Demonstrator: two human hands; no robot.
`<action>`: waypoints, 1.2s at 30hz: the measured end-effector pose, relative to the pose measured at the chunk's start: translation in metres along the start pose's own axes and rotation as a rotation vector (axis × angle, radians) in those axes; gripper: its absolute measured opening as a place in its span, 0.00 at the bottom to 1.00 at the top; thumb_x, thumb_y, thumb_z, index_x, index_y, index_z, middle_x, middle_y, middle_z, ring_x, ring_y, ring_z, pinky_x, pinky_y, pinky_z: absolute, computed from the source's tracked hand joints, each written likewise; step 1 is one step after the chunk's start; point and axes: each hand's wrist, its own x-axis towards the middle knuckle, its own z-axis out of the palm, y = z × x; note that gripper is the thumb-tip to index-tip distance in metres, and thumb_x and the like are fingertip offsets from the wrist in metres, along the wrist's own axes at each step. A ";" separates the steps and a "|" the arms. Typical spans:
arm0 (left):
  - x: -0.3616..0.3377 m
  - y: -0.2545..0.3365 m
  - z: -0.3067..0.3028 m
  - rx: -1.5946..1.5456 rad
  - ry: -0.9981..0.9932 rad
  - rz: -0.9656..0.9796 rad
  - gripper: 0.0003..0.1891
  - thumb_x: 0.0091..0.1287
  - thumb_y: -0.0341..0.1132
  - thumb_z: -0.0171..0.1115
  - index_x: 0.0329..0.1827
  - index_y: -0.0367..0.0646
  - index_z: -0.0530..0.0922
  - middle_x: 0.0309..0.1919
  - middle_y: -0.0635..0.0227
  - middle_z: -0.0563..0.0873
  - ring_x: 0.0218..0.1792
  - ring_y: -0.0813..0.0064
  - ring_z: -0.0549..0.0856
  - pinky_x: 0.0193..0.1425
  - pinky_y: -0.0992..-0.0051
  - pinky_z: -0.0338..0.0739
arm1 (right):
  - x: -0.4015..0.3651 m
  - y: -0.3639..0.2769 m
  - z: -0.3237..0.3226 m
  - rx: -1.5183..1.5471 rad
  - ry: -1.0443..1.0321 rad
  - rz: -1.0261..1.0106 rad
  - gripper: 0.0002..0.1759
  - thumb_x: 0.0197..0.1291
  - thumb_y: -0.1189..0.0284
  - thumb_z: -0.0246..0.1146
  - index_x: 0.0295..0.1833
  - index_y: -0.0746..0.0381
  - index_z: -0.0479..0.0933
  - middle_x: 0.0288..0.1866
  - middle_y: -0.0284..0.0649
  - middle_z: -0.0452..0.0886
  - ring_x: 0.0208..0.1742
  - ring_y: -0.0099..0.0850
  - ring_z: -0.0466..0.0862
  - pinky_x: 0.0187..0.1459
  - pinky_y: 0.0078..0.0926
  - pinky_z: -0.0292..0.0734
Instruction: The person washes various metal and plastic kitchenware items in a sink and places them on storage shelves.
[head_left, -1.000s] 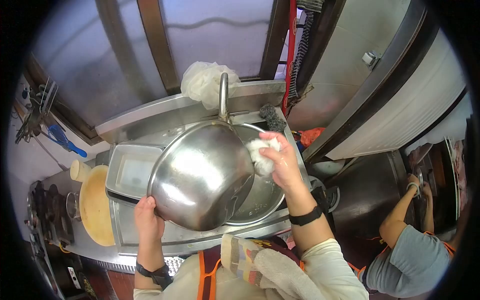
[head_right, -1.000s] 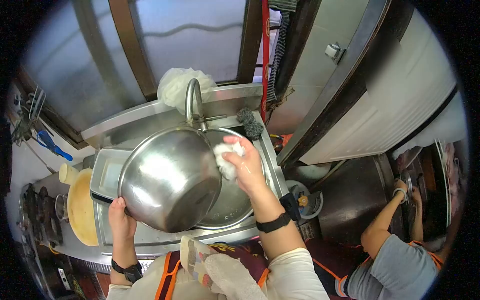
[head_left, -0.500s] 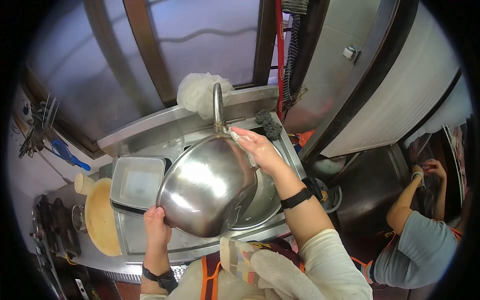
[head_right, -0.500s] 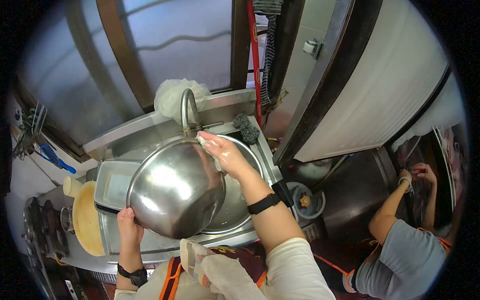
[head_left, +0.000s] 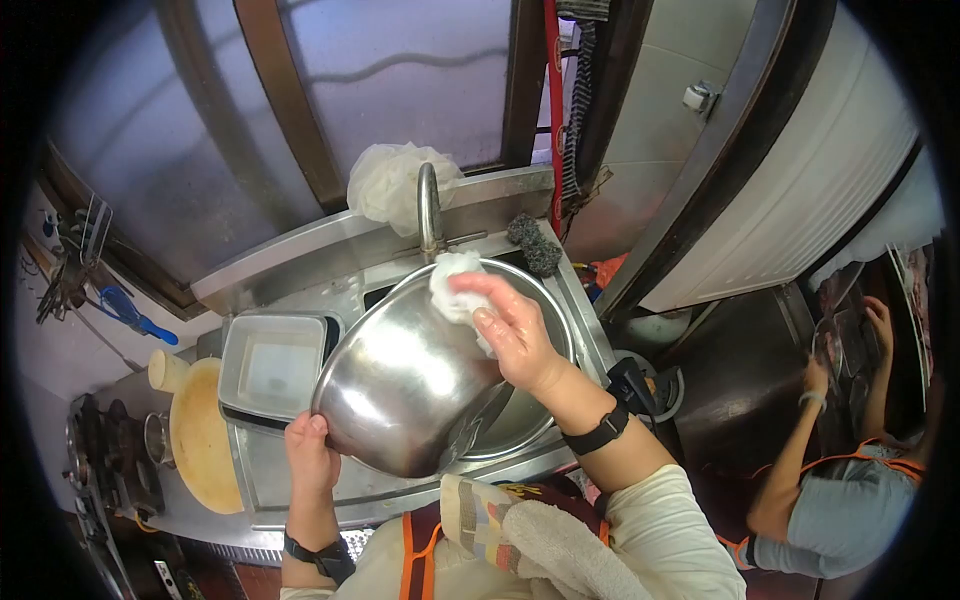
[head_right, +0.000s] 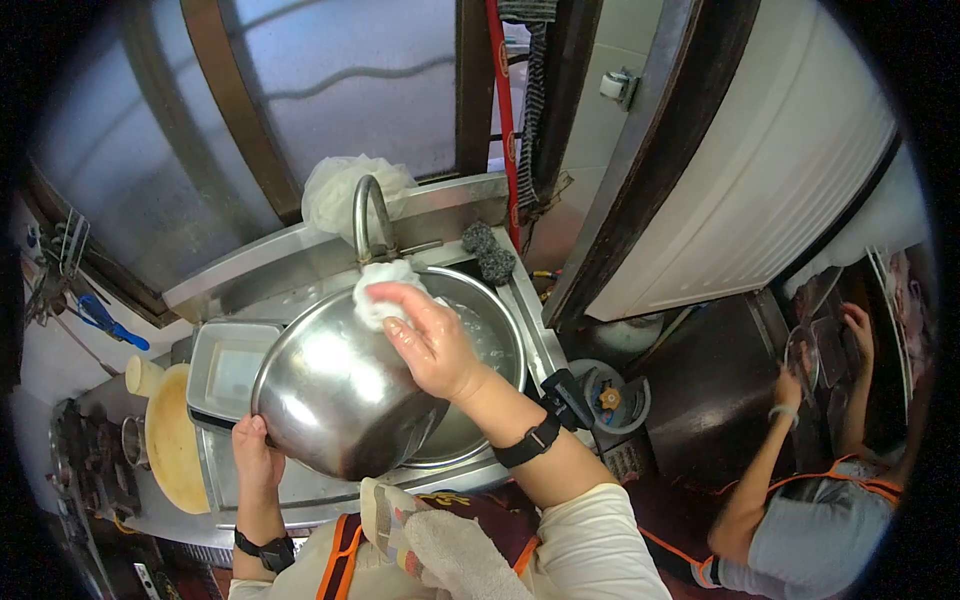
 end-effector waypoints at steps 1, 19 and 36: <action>-0.001 -0.001 0.002 0.024 -0.005 -0.004 0.19 0.61 0.44 0.60 0.35 0.31 0.76 0.30 0.67 0.81 0.32 0.79 0.79 0.40 0.79 0.73 | 0.004 -0.005 0.001 -0.086 -0.015 -0.045 0.15 0.56 0.77 0.53 0.49 0.65 0.72 0.42 0.46 0.78 0.44 0.37 0.78 0.47 0.27 0.71; -0.003 -0.013 -0.007 0.004 -0.079 0.010 0.20 0.62 0.44 0.59 0.42 0.30 0.75 0.37 0.63 0.82 0.37 0.74 0.81 0.45 0.75 0.75 | 0.009 0.059 -0.011 -0.227 0.174 0.426 0.11 0.59 0.77 0.50 0.44 0.62 0.76 0.31 0.37 0.79 0.34 0.21 0.76 0.40 0.18 0.69; 0.003 -0.014 -0.026 -0.110 -0.095 0.096 0.15 0.66 0.38 0.53 0.45 0.32 0.73 0.42 0.61 0.81 0.42 0.71 0.81 0.50 0.72 0.74 | -0.077 0.175 0.005 0.252 0.254 0.971 0.13 0.58 0.66 0.53 0.35 0.64 0.79 0.32 0.47 0.80 0.39 0.35 0.80 0.42 0.28 0.71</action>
